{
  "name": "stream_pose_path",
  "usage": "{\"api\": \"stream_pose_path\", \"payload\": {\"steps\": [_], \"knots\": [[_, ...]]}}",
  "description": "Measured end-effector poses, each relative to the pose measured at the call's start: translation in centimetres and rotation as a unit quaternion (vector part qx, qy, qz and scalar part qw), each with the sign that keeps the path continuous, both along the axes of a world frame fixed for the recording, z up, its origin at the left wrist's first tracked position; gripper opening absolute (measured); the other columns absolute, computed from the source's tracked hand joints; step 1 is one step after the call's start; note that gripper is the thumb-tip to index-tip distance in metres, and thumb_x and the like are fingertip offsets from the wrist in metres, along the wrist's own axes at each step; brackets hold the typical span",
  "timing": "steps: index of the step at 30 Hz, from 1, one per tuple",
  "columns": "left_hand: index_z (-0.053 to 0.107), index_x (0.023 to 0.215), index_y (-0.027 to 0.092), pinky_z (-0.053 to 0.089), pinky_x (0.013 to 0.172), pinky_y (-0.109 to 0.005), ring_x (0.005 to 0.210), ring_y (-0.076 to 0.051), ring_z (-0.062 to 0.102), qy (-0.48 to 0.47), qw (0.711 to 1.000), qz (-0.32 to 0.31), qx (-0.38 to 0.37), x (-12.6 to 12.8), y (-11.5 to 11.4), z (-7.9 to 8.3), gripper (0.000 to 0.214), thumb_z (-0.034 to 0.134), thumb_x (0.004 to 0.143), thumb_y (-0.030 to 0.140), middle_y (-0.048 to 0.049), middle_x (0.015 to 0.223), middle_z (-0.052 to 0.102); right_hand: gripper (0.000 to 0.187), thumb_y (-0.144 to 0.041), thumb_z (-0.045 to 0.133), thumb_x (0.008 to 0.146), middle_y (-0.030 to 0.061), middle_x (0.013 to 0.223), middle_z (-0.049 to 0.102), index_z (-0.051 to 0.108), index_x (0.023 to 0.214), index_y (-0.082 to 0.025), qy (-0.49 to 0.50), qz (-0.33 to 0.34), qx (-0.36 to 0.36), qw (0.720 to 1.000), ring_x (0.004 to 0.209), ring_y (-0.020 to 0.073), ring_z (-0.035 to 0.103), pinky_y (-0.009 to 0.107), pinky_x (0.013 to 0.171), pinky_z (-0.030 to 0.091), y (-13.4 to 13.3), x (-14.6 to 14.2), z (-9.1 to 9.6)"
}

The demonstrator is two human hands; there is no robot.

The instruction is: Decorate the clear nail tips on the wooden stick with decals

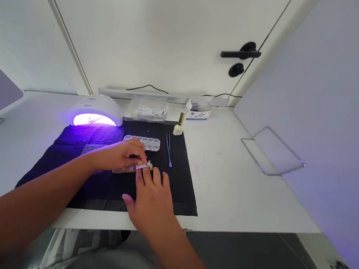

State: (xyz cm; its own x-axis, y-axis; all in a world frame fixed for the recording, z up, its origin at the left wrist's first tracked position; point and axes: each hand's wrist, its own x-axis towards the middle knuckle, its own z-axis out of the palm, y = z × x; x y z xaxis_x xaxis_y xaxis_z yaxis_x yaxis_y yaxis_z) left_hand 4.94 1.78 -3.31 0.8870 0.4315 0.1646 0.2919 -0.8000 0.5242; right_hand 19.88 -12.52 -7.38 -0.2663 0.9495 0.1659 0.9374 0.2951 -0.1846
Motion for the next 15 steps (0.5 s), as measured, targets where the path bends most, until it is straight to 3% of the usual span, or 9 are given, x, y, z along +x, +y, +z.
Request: {"api": "stream_pose_path", "payload": {"steps": [15], "knots": [[0.073, 0.090, 0.018, 0.043, 0.090, -0.032, 0.091, -0.018, 0.058, 0.009, 1.000, 0.001, 0.004, 0.01, -0.19, 0.23, 0.014, 0.061, 0.090, 0.014, -0.0031, 0.087, 0.067, 0.066, -0.053, 0.042, 0.097, 0.0164, 0.148, 0.054, 0.047, 0.147, -0.011, -0.011, -0.005, 0.015, 1.000, 0.137, 0.0416, 0.042, 0.061, 0.110, 0.033, 0.22, 0.17, -0.49]]}}
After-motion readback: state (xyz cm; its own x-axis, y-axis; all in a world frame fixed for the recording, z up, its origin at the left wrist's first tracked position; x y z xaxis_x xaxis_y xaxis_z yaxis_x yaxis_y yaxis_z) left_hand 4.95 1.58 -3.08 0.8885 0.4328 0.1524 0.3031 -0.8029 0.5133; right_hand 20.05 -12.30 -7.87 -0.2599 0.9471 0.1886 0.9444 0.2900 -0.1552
